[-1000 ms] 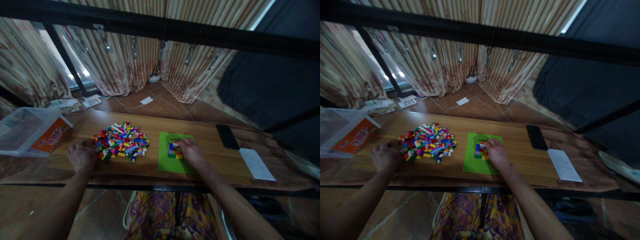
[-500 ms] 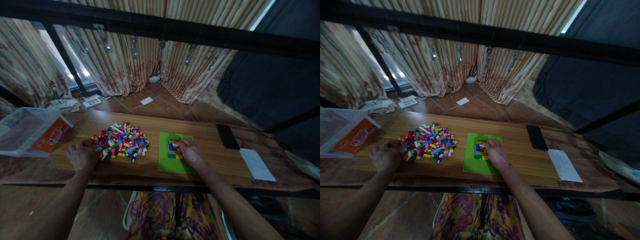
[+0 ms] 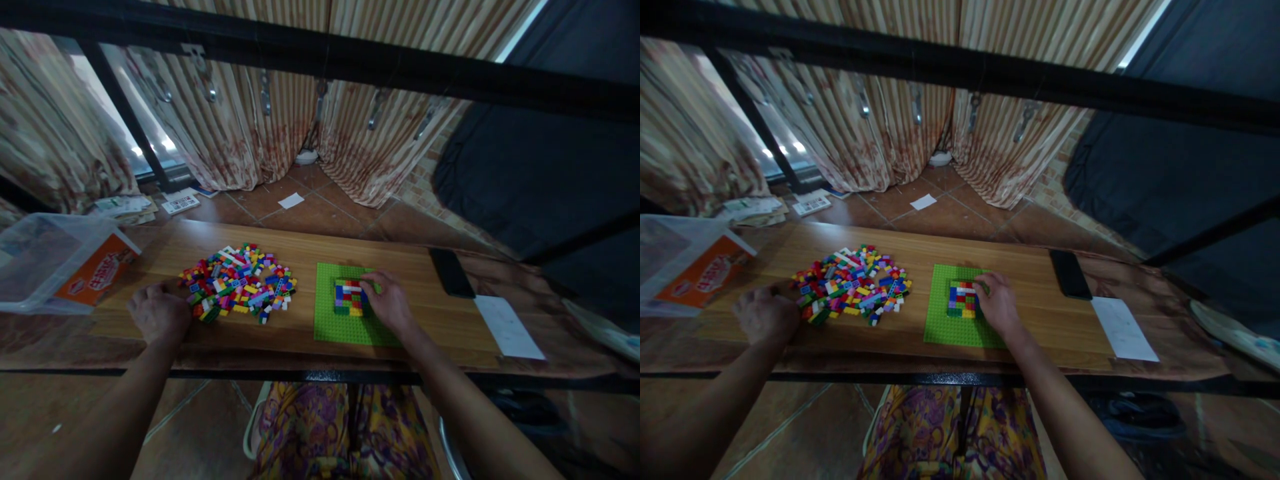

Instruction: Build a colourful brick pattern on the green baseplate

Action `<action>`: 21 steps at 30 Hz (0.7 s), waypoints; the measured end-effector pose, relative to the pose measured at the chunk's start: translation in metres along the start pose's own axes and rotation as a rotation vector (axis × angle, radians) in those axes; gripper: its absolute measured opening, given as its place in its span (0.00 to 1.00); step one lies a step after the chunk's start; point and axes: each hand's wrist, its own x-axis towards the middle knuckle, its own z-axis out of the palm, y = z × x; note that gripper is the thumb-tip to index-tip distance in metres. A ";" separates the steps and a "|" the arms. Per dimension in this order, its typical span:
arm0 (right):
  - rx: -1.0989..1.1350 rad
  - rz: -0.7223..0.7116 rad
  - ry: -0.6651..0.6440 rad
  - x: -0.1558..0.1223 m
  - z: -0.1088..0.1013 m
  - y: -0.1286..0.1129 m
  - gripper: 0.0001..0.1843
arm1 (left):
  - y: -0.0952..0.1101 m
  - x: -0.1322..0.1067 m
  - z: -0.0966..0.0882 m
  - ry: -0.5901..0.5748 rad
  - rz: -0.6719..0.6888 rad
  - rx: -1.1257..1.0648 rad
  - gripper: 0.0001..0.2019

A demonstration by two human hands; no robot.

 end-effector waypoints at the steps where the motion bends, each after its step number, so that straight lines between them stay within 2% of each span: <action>1: 0.036 0.051 0.016 0.002 0.000 0.001 0.15 | 0.000 0.000 0.000 -0.004 -0.004 0.008 0.21; 4: 0.081 0.153 -0.001 0.009 0.006 0.000 0.16 | 0.001 0.001 0.000 -0.010 -0.012 0.021 0.20; 10: 0.091 0.134 -0.136 0.013 0.026 -0.002 0.13 | 0.001 0.002 0.001 0.005 -0.006 0.012 0.19; 21: 0.303 0.211 -0.136 0.011 0.035 0.004 0.09 | 0.000 0.002 0.002 -0.014 -0.029 0.010 0.20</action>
